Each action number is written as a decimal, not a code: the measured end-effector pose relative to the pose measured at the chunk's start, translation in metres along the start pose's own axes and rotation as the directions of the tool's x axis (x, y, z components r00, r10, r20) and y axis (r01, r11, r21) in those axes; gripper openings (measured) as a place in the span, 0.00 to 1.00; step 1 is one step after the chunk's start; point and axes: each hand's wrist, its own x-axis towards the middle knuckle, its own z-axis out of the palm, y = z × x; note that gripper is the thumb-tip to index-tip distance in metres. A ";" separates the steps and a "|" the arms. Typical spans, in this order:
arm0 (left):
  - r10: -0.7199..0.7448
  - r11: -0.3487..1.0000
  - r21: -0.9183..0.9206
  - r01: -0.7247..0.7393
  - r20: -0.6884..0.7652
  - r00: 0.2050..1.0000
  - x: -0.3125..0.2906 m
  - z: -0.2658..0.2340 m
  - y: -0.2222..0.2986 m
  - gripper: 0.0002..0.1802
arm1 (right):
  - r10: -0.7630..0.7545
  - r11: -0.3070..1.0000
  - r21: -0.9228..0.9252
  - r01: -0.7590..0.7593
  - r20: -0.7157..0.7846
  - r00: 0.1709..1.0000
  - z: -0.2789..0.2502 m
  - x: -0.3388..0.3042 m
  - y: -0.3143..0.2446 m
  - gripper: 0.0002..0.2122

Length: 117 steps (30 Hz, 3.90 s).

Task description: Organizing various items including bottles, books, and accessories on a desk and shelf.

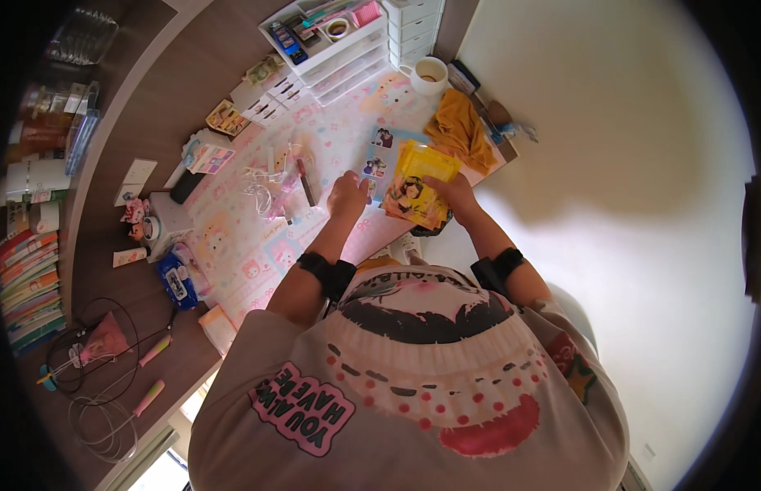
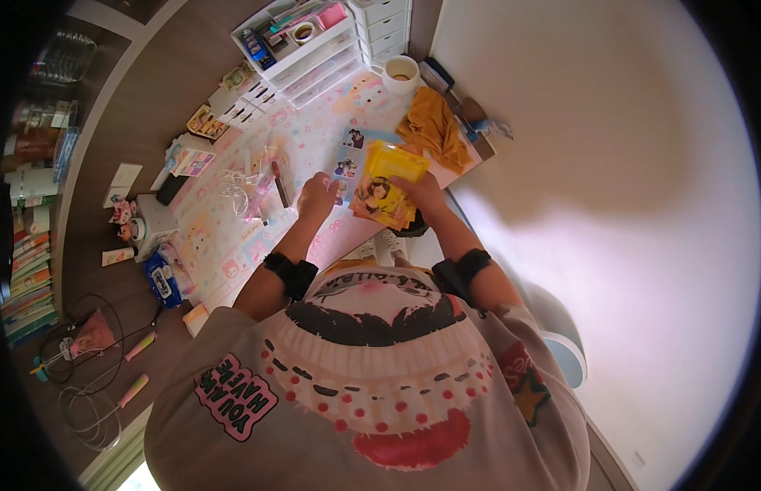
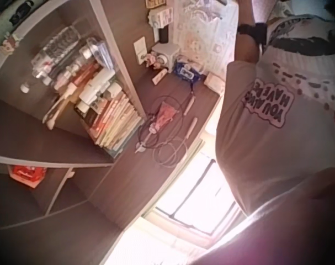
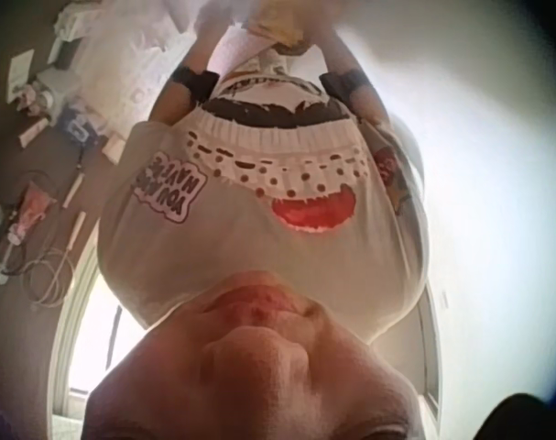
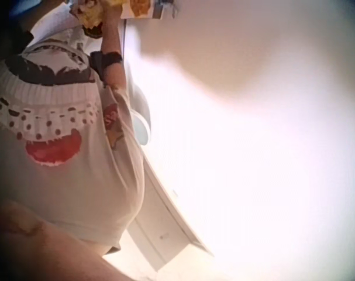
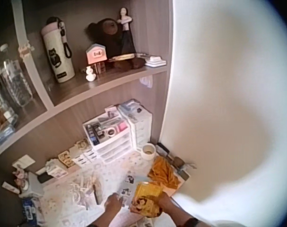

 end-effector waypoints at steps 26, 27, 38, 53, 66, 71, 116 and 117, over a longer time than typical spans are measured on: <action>0.199 0.976 -0.082 -0.201 -0.038 0.979 0.003 0.018 -0.009 0.35 | -0.532 0.362 -0.931 0.054 -0.159 0.831 0.034 0.043 -0.008 0.24; 0.163 0.981 -0.109 -0.160 0.015 0.987 0.005 0.014 -0.003 0.36 | -0.395 0.484 -0.875 -0.009 -0.227 0.890 0.020 0.044 -0.001 0.24; 0.108 0.993 0.044 -0.109 0.026 0.994 0.029 0.013 0.046 0.40 | -0.400 0.505 -0.863 0.009 -0.225 0.889 0.058 0.022 0.039 0.26; -0.112 0.966 -0.234 0.113 0.017 0.994 0.031 0.033 0.014 0.40 | -0.030 0.889 -0.443 -0.116 -0.311 0.950 0.030 0.046 0.039 0.25; 0.093 0.946 -0.297 -0.131 -0.138 0.986 0.013 0.059 -0.018 0.29 | -0.207 0.927 -0.365 0.081 -0.321 0.924 0.037 0.050 0.063 0.40; 0.038 0.970 -0.244 0.003 0.165 0.986 -0.016 -0.014 -0.003 0.36 | -0.162 0.977 -0.139 0.159 -0.014 0.987 0.047 0.018 0.023 0.29; 0.323 0.348 -0.714 -0.607 -0.516 0.793 -0.152 -0.315 0.088 0.39 | -0.752 0.514 0.255 0.819 0.594 0.287 0.226 -0.118 -0.232 0.34; 0.328 0.350 -0.709 -0.612 -0.519 0.790 -0.153 -0.324 0.092 0.39 | -0.756 0.508 0.260 0.821 0.591 0.281 0.229 -0.122 -0.239 0.34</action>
